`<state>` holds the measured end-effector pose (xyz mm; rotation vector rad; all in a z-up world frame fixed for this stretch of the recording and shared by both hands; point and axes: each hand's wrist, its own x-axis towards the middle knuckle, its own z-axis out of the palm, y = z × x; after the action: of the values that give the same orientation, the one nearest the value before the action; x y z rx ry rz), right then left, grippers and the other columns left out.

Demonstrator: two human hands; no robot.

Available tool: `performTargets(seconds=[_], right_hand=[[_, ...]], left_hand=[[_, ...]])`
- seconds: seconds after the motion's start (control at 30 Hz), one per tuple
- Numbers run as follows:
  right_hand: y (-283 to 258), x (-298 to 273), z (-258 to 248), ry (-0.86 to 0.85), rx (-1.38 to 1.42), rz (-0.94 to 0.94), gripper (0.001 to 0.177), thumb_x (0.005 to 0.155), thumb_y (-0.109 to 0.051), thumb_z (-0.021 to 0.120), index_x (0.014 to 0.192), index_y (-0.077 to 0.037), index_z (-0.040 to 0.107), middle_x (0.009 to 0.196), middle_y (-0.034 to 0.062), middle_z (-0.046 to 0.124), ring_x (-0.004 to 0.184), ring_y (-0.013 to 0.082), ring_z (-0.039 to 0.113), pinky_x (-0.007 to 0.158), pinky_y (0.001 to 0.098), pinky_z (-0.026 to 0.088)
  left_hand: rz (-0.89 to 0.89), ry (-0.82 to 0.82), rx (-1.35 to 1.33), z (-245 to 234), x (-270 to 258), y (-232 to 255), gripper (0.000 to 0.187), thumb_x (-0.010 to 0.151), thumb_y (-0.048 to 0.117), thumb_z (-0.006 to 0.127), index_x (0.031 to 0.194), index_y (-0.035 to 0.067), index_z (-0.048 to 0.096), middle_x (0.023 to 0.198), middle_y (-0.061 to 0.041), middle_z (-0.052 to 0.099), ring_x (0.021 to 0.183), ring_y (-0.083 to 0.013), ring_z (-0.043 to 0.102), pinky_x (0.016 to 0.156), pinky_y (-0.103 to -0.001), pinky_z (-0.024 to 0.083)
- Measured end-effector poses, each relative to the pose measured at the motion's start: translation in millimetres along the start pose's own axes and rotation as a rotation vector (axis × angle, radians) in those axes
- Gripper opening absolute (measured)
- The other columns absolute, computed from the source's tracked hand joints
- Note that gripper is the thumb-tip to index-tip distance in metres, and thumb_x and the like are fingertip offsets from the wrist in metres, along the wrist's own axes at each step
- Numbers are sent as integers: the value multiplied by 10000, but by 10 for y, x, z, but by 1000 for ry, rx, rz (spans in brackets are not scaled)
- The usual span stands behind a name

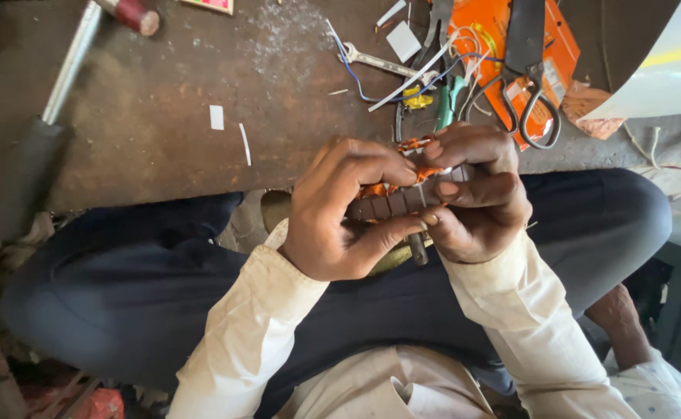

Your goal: The person sits cross-legged on the floor and works on a motor stator, inserting small white insulating strips into the slots between copper windings. They use scissors to cut the strips to size and repeatedly adjust the stator to fit the pieces.

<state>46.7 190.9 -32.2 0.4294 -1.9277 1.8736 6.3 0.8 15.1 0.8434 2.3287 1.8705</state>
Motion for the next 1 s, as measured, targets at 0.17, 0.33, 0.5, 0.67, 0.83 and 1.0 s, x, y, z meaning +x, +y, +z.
performTargets(seconds=[0.17, 0.33, 0.5, 0.67, 0.83, 1.0], right_hand=[[-71, -62, -47, -56, -143, -33, 304, 949, -290, 770, 1064, -102, 561, 1169, 137, 620, 1101, 254, 625, 1023, 459, 534], [-113, -99, -11, -82, -280, -76, 423, 949, -386, 720, 1155, -103, 485, 1148, 144, 628, 1123, 286, 611, 1051, 505, 491], [-60, -134, -51, -102, -289, -110, 423, 962, -398, 704, 1169, -107, 478, 1160, 130, 624, 1120, 286, 602, 1065, 507, 471], [-58, -118, -37, -114, -339, -105, 370, 936, -388, 680, 1111, -107, 514, 1104, 117, 626, 1069, 284, 613, 1083, 553, 485], [-56, -56, 54, -68, -300, -78, 363, 954, -402, 671, 1107, -111, 518, 1079, 123, 617, 1047, 286, 617, 1088, 606, 520], [-37, 4, 35, -112, -308, -92, 368, 960, -403, 644, 1136, -104, 520, 1076, 131, 603, 1039, 289, 610, 1044, 584, 525]], left_hand=[[38, -106, -91, -130, -28, -55, 408, 878, 232, 908, 1163, 105, 644, 1134, -56, 677, 1067, -235, 684, 953, -336, 534], [25, -237, -166, -225, -35, -66, 382, 878, 219, 911, 1136, 141, 640, 1121, -30, 642, 1082, -219, 662, 959, -335, 542], [38, -289, -208, -209, -16, -115, 376, 842, 166, 887, 1123, 155, 636, 1137, -17, 614, 1089, -222, 637, 990, -351, 516], [29, -295, -214, -227, 12, -141, 349, 838, 152, 877, 1092, 155, 638, 1131, -17, 610, 1063, -222, 625, 987, -348, 512], [-2, -286, -246, -207, 42, -165, 314, 823, 138, 851, 1037, 139, 621, 1126, -19, 595, 1077, -228, 620, 987, -341, 522], [-15, -270, -228, -172, 53, -170, 324, 793, 124, 841, 1009, 138, 601, 1096, -11, 592, 1056, -218, 626, 958, -337, 535]])
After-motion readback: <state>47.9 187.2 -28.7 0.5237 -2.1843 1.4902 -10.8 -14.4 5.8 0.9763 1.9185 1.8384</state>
